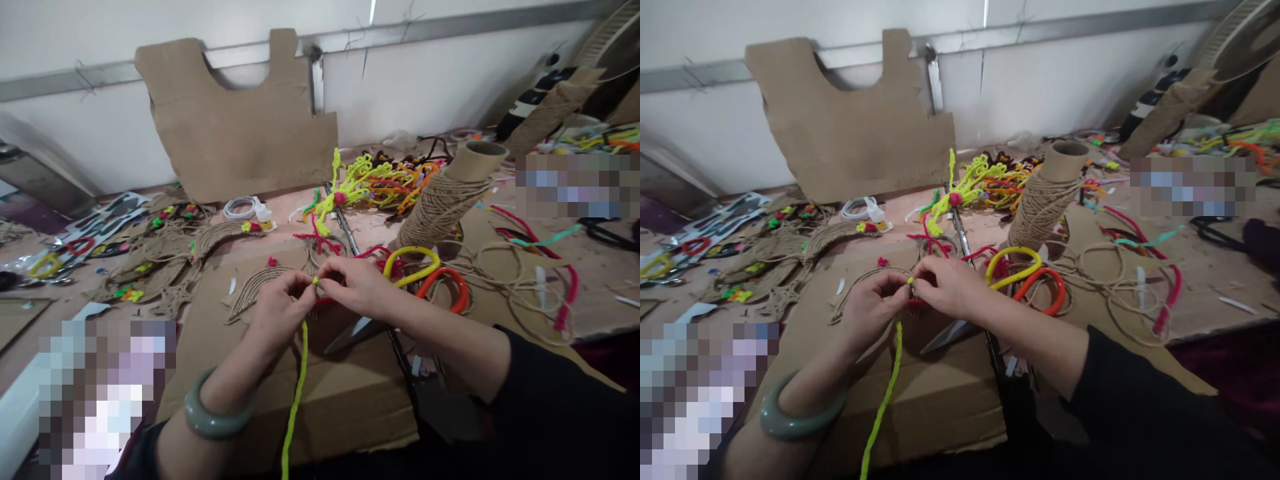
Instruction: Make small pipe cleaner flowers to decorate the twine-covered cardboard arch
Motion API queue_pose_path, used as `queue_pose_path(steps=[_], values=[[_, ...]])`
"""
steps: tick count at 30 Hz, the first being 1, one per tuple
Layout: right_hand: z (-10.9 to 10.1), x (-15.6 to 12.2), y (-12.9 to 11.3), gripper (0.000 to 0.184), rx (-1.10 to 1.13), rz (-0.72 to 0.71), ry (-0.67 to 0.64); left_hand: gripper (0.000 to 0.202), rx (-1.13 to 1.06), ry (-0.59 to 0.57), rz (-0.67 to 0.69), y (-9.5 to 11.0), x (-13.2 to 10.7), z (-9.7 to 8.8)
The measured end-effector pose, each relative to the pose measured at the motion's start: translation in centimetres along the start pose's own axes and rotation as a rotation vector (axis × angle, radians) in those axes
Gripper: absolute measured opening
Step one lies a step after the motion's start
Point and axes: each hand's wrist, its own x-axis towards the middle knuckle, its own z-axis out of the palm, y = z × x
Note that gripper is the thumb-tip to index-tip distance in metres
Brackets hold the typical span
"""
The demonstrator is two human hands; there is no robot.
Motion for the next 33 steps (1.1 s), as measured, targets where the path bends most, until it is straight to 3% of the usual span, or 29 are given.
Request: queue_pose_path(steps=[5, 10, 14, 19, 21, 30, 33], values=[[-0.3, -0.1, 0.2, 0.014, -0.143, -0.108, -0.008, 0.014, 0.178, -0.007, 0.056, -0.2, -0.1, 0.3], [-0.2, 0.1, 0.2, 0.015, -0.243, -0.072, -0.065, 0.016, 0.303, -0.027, 0.106, -0.4, -0.2, 0.4], [-0.2, 0.2, 0.5, 0.015, -0.215, -0.093, -0.057, 0.016, 0.204, -0.012, 0.056, -0.4, -0.1, 0.3], [0.0, 0.1, 0.6, 0.017, -0.188, -0.178, -0.058, 0.014, -0.086, -0.125, -0.097, 0.3, 0.0, -0.2], [0.1, 0.1, 0.6, 0.017, -0.173, -0.181, -0.039, 0.013, -0.104, -0.130, -0.099, 0.4, 0.1, -0.2], [0.6, 0.6, 0.2, 0.014, 0.103, 0.110, -0.029, 0.014, 0.471, 0.049, 0.184, 0.5, -0.2, 0.2], [0.6, 0.7, 0.2, 0.016, 0.201, 0.114, -0.029, 0.015, 0.461, 0.097, 0.215, 0.4, -0.3, 0.3]])
